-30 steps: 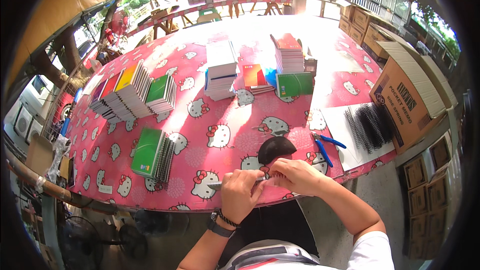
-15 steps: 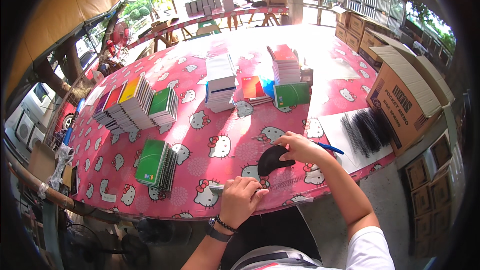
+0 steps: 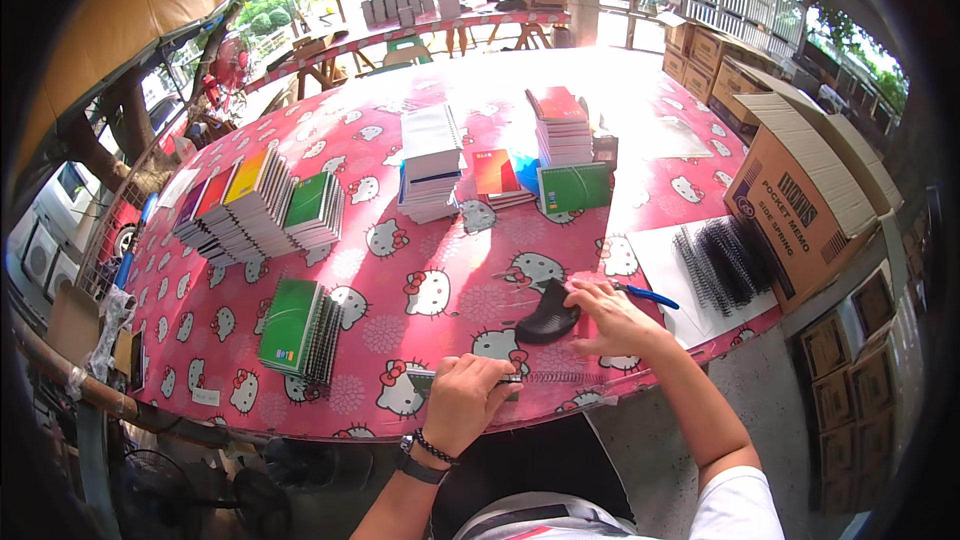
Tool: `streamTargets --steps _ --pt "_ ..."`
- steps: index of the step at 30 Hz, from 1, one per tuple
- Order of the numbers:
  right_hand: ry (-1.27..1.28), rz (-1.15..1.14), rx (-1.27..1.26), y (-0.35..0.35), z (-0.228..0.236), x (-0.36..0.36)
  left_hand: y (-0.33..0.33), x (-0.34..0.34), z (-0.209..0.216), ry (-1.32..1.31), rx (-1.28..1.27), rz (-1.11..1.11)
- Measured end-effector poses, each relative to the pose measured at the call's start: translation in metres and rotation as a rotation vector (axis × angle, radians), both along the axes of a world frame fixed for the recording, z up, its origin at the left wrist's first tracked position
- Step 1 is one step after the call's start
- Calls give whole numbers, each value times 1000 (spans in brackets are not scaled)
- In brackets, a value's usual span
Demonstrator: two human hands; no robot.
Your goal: The person inserts a plastic spiral binding into the pre-punched holes of a small notebook and winds it through by hand. They use blue-handled pliers to cut and crimp the ends of the spiral for each notebook, then place the finished items in a stack on the table.
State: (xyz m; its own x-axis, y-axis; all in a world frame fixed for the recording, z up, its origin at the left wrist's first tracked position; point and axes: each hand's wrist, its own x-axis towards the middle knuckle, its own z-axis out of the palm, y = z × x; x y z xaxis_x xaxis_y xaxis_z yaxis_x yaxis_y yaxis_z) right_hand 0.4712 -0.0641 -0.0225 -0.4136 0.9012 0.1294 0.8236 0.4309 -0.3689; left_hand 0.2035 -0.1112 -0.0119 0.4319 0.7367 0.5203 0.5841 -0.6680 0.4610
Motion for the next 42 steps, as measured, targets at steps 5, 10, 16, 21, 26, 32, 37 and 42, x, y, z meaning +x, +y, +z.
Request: streamTargets --steps 5,10,16,21,26,32,37,42 --pt "-78 -92 -18 6 -1 -28 -2 -2 5 122 50 18" --pt "-5 -96 145 9 -13 -38 0 -13 -5 160 63 67" --pt "981 375 -681 -6 -3 -23 -4 -11 -5 141 56 97" --pt "842 221 -764 -19 -16 -33 -3 -12 -7 102 30 138" --pt "1091 468 -743 -19 -13 -40 -5 -12 -7 71 53 137" --pt "965 391 -669 -16 -6 -39 -6 -11 -5 93 48 149" --pt "752 187 -634 -13 -4 -39 -6 -13 -10 84 10 145" --pt "562 213 -664 -9 11 -49 -6 -12 -11 4 -25 175"
